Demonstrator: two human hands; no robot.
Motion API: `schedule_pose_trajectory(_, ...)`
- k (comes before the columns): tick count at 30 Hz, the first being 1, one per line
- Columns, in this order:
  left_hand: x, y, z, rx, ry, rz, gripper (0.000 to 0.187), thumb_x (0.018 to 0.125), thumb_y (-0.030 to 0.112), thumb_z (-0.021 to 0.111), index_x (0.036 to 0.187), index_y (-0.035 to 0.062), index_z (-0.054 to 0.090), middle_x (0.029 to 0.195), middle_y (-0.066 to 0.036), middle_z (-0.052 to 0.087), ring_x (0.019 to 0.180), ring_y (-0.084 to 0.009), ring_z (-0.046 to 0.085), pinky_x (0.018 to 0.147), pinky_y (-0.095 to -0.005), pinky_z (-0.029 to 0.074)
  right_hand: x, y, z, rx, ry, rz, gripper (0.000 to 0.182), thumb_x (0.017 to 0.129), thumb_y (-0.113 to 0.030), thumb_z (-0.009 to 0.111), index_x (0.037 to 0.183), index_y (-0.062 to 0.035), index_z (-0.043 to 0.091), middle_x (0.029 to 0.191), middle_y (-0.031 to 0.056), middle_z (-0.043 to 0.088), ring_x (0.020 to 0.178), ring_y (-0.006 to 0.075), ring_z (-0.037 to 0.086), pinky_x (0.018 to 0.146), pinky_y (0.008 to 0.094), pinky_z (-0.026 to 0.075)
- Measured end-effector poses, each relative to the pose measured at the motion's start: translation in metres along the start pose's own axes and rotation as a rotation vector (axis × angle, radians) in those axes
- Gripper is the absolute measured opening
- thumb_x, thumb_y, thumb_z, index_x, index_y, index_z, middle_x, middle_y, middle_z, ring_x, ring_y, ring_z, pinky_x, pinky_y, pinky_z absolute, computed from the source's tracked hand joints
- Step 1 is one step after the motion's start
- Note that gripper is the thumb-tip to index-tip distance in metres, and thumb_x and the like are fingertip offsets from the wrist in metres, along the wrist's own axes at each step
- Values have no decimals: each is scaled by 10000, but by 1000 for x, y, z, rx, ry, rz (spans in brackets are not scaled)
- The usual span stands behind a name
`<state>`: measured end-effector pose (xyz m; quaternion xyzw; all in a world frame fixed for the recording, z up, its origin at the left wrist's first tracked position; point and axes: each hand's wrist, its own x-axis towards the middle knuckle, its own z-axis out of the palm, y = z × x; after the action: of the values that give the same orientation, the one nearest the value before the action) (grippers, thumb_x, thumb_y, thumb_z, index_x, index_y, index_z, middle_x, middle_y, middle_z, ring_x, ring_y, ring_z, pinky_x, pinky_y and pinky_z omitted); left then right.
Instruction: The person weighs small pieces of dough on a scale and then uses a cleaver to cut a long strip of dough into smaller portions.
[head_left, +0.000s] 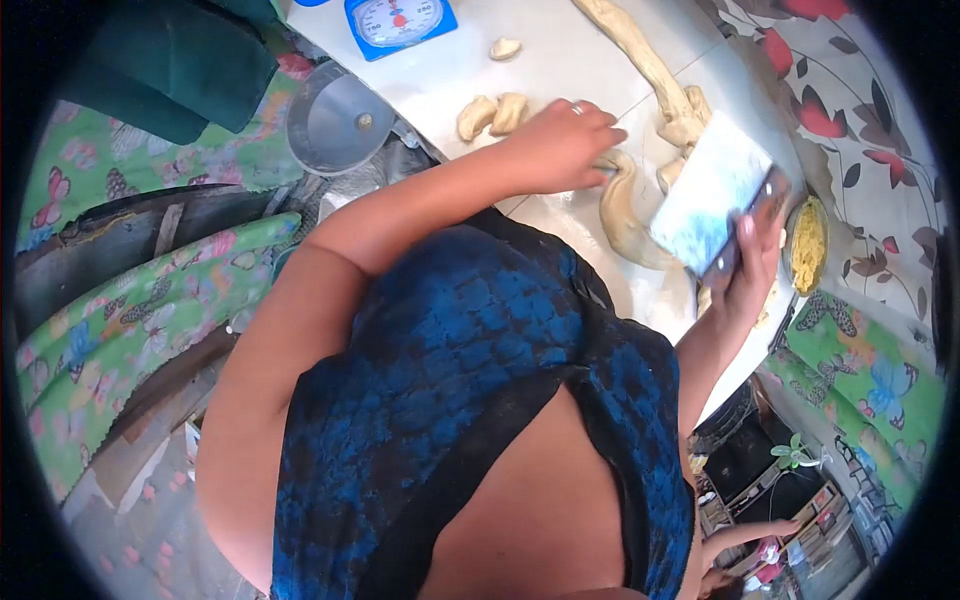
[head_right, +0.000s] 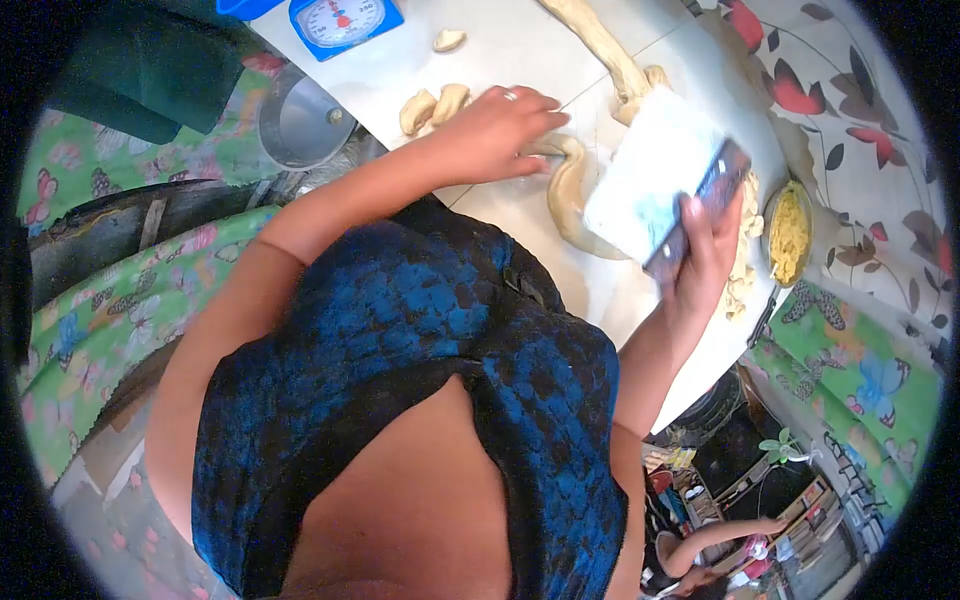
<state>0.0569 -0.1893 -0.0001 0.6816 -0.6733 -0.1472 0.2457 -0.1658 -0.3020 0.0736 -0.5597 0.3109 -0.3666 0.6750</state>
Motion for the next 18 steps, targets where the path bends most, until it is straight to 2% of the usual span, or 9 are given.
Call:
schedule_pose_trajectory(3, 18, -10, 50, 211, 62, 168, 539, 754, 275, 687, 1212, 63, 498, 1193, -137, 557, 1160, -293, 481, 920, -419, 387, -45, 41, -60, 299, 253, 332, 491, 844, -243, 603, 1242, -2, 445, 1027, 114, 605, 893, 221, 619, 796, 355, 520)
schedule_pose_trajectory(4, 21, -4, 44, 211, 60, 176, 539, 754, 275, 687, 1212, 63, 498, 1193, -137, 557, 1160, -293, 481, 920, -419, 387, -59, 65, -91, 428, 61, 408, 530, 832, -297, 591, 1256, -16, 441, 1045, 130, 605, 905, 257, 618, 791, 409, 522)
schedule_pose_trajectory(6, 27, 14, 25, 112, -299, 76, 495, 748, 235, 684, 1186, 79, 513, 1098, -131, 592, 1109, -292, 514, 899, -422, 395, -79, 81, -72, 565, 188, 502, 560, 816, -312, 579, 1271, -20, 432, 1102, 158, 587, 940, 296, 607, 810, 462, 511)
schedule_pose_trajectory(10, 4, 24, 23, -152, -460, -51, 503, 744, 209, 681, 1205, 106, 507, 961, -109, 611, 1048, -282, 543, 858, -428, 405, -73, 89, -32, 807, 76, 494, 597, 826, -312, 551, 1308, -5, 380, 1270, 209, 492, 1087, 323, 545, 948, 495, 431)
schedule_pose_trajectory(13, -29, 10, 19, -283, -325, -75, 468, 754, 173, 661, 1203, 144, 534, 944, -96, 609, 965, -252, 561, 803, -391, 408, -64, 96, -44, 759, 19, 468, 687, 865, -335, 529, 1414, -52, 228, 1396, 295, 293, 1278, 465, 316, 1019, 627, 280)
schedule_pose_trajectory(15, -46, -5, 18, -90, -144, 116, 428, 762, 160, 655, 1181, 139, 568, 964, -61, 617, 972, -233, 544, 826, -371, 390, -61, 89, -55, 781, 33, 518, 669, 863, -332, 523, 1400, -43, 249, 1394, 307, 287, 1275, 479, 308, 1013, 649, 263)
schedule_pose_trajectory(16, -54, -12, 19, -87, -141, 113, 428, 762, 160, 655, 1181, 139, 568, 964, -61, 617, 972, -233, 544, 826, -371, 390, -60, 78, -53, 776, 9, 535, 668, 859, -333, 524, 1395, -36, 257, 1397, 308, 280, 1277, 489, 296, 1013, 655, 254)
schedule_pose_trajectory(17, -61, -18, 20, -107, -80, 94, 399, 767, 159, 652, 1160, 140, 588, 966, -50, 617, 981, -231, 536, 839, -370, 382, -60, 75, -57, 780, -56, 525, 591, 872, -288, 523, 1351, -9, 318, 1335, 287, 385, 1235, 425, 399, 1015, 574, 329)
schedule_pose_trajectory(18, -66, -24, 22, -126, -15, 74, 370, 771, 157, 650, 1138, 141, 607, 969, -39, 617, 989, -228, 527, 851, -368, 373, -60, 74, -56, 772, -68, 528, 591, 872, -288, 523, 1351, -9, 318, 1335, 287, 385, 1235, 425, 399, 1015, 574, 329)
